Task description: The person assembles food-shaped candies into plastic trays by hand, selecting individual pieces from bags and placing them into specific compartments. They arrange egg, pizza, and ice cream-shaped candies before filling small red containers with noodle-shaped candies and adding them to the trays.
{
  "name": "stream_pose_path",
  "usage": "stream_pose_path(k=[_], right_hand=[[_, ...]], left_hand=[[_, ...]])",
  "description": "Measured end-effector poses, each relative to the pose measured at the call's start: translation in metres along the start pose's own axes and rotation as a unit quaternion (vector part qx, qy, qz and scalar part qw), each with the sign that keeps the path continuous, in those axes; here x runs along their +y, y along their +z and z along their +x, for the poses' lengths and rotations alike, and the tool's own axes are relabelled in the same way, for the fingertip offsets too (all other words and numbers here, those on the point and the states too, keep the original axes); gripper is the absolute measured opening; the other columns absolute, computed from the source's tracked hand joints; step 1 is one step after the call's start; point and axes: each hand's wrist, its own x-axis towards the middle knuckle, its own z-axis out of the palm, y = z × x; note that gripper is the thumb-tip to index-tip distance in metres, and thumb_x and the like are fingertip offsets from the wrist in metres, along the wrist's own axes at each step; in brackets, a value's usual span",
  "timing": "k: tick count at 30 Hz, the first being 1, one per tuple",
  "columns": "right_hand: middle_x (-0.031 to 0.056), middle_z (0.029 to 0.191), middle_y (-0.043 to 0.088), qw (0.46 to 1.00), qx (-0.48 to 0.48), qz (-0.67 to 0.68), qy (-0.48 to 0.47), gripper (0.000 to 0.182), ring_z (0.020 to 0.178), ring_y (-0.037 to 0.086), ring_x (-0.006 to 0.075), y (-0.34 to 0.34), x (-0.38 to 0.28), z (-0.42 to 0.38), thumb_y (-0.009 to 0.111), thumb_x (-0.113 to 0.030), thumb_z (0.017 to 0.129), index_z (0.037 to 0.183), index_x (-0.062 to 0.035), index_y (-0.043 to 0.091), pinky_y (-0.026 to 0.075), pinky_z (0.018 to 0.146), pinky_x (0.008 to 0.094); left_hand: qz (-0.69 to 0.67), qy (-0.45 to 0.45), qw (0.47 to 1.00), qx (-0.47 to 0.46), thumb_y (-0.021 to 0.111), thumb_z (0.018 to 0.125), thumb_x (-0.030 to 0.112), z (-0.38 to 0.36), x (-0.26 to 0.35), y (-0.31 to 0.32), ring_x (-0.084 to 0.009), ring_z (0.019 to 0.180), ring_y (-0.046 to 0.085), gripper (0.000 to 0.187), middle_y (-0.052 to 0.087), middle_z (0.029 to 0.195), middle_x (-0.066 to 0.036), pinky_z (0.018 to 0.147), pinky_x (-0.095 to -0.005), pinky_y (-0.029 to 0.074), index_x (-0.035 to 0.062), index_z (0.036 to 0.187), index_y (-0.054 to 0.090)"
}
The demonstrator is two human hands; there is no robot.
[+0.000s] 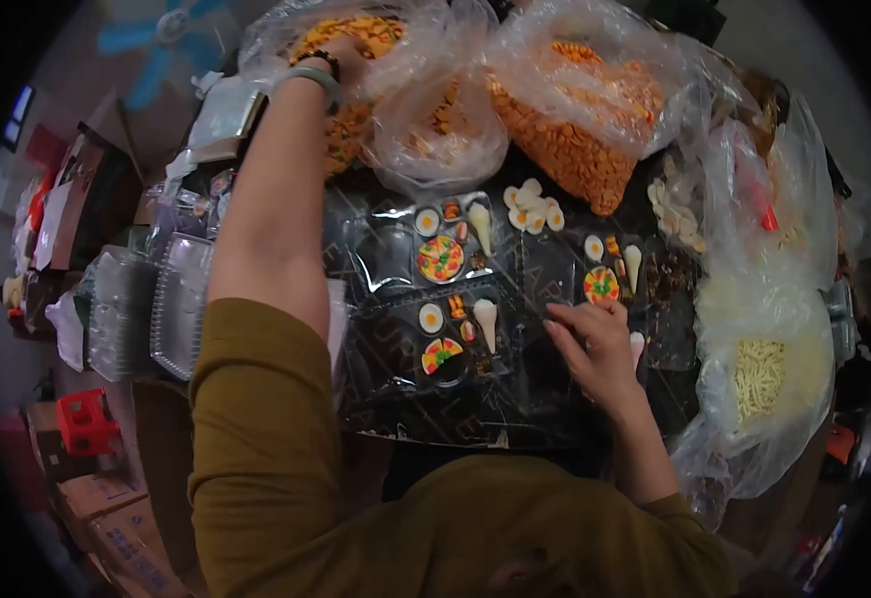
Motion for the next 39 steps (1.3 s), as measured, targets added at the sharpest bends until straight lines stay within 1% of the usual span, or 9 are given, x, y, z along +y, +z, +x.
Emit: stream_pose_path(k=[3, 7, 11, 15, 18, 20, 24, 28, 39], right_hand=[[0.0022, 0.076, 0.065, 1.000, -0.006, 0.003, 0.024, 0.018, 0.070, 0.059, 0.0147, -0.005, 0.006, 0.000, 0.069, -0.012, 0.082, 0.099, -0.0066, 0.069, 0.034, 0.088, 0.0320], [0.0014, 0.074, 0.065, 1.000, 0.015, 0.006, -0.005, 0.018, 0.069, 0.058, 0.0136, 0.001, 0.018, 0.002, 0.069, -0.012, 0.082, 0.100, -0.0065, 0.069, 0.035, 0.088, 0.0315], [0.0020, 0.075, 0.064, 1.000, 0.028, -0.010, 0.005, 0.022, 0.070, 0.059, 0.0165, -0.001, 0.024, 0.005, 0.069, -0.014, 0.083, 0.104, -0.0068, 0.067, 0.036, 0.087, 0.0325], [0.0056, 0.076, 0.064, 0.997, 0.049, -0.057, 0.027, 0.033, 0.072, 0.060, 0.0222, -0.004, 0.039, 0.035, 0.066, -0.016, 0.085, 0.116, -0.0057, 0.062, 0.036, 0.086, 0.0354], [0.0088, 0.079, 0.066, 0.985, 0.014, -0.171, 0.016, 0.031, 0.077, 0.061, 0.0257, 0.000, 0.056, 0.064, 0.065, -0.017, 0.086, 0.115, -0.0071, 0.062, 0.036, 0.085, 0.0374], [0.0090, 0.083, 0.068, 0.984, 0.055, -0.166, -0.025, 0.025, 0.077, 0.062, 0.0259, 0.002, 0.053, 0.065, 0.065, -0.017, 0.085, 0.108, -0.0072, 0.064, 0.037, 0.082, 0.0374], [0.0090, 0.085, 0.068, 0.998, 0.009, 0.060, 0.005, 0.020, 0.072, 0.063, 0.0214, 0.008, 0.014, 0.048, 0.065, -0.017, 0.086, 0.100, -0.0034, 0.069, 0.045, 0.070, 0.0340], [0.0022, 0.088, 0.066, 0.963, -0.061, 0.261, 0.030, 0.025, 0.079, 0.058, 0.0072, 0.039, -0.011, 0.028, 0.059, -0.016, 0.095, 0.113, -0.0003, 0.065, 0.047, 0.070, 0.0219], [0.0032, 0.091, 0.067, 0.897, -0.157, 0.402, 0.097, 0.021, 0.079, 0.060, 0.0063, 0.062, -0.039, 0.001, 0.067, -0.012, 0.089, 0.104, 0.0029, 0.065, 0.048, 0.070, 0.0201]], left_hand=[[-0.109, -0.139, 0.983, 0.059, 0.065, 0.084, 0.023, -0.054, 0.052, -0.043, -0.0285, 0.114, 0.057, 0.035, 0.057, 0.126, -0.016, 0.094, -0.0404, 0.048, 0.0058, 0.115, 0.064], [-0.162, -0.123, 0.927, 0.315, 0.062, 0.086, 0.016, -0.053, 0.043, -0.027, -0.0277, 0.107, 0.057, 0.031, 0.057, 0.119, -0.017, 0.091, -0.0378, 0.049, 0.0017, 0.114, 0.061], [-0.381, -0.076, 0.790, 0.475, 0.059, 0.087, 0.010, -0.056, 0.034, -0.042, -0.0270, 0.101, 0.057, 0.028, 0.057, 0.113, -0.017, 0.087, -0.0353, 0.050, -0.0023, 0.112, 0.058], [-0.777, 0.063, 0.530, 0.333, 0.056, 0.089, 0.003, -0.087, 0.031, -0.072, -0.0263, 0.095, 0.057, 0.024, 0.058, 0.107, -0.018, 0.083, -0.0327, 0.052, -0.0064, 0.111, 0.055], [-0.964, 0.218, 0.130, -0.073, 0.055, 0.088, 0.004, -0.155, 0.047, -0.059, -0.0294, 0.099, 0.057, 0.032, 0.057, 0.111, -0.021, 0.085, -0.0342, 0.052, -0.0090, 0.118, 0.051], [-0.990, 0.042, 0.131, 0.012, 0.053, 0.089, 0.001, -0.227, 0.101, -0.053, -0.0243, 0.090, 0.054, 0.024, 0.055, 0.098, -0.018, 0.080, -0.0316, 0.053, -0.0121, 0.109, 0.051], [-0.995, -0.049, 0.031, -0.083, 0.052, 0.090, 0.000, -0.311, 0.159, 0.016, -0.0190, 0.090, 0.052, 0.025, 0.049, 0.105, -0.015, 0.080, -0.0262, 0.054, -0.0114, 0.112, 0.049], [-0.957, -0.194, 0.217, -0.010, 0.062, 0.089, 0.003, -0.371, 0.206, 0.044, -0.0192, 0.083, 0.064, 0.016, 0.063, 0.100, -0.012, 0.069, -0.0210, 0.057, 0.0008, 0.105, 0.058], [-0.842, -0.158, 0.515, 0.038, 0.070, 0.082, -0.002, -0.433, 0.228, 0.045, -0.0153, 0.080, 0.067, 0.026, 0.066, 0.096, -0.012, 0.072, -0.0227, 0.056, -0.0027, 0.105, 0.059]])
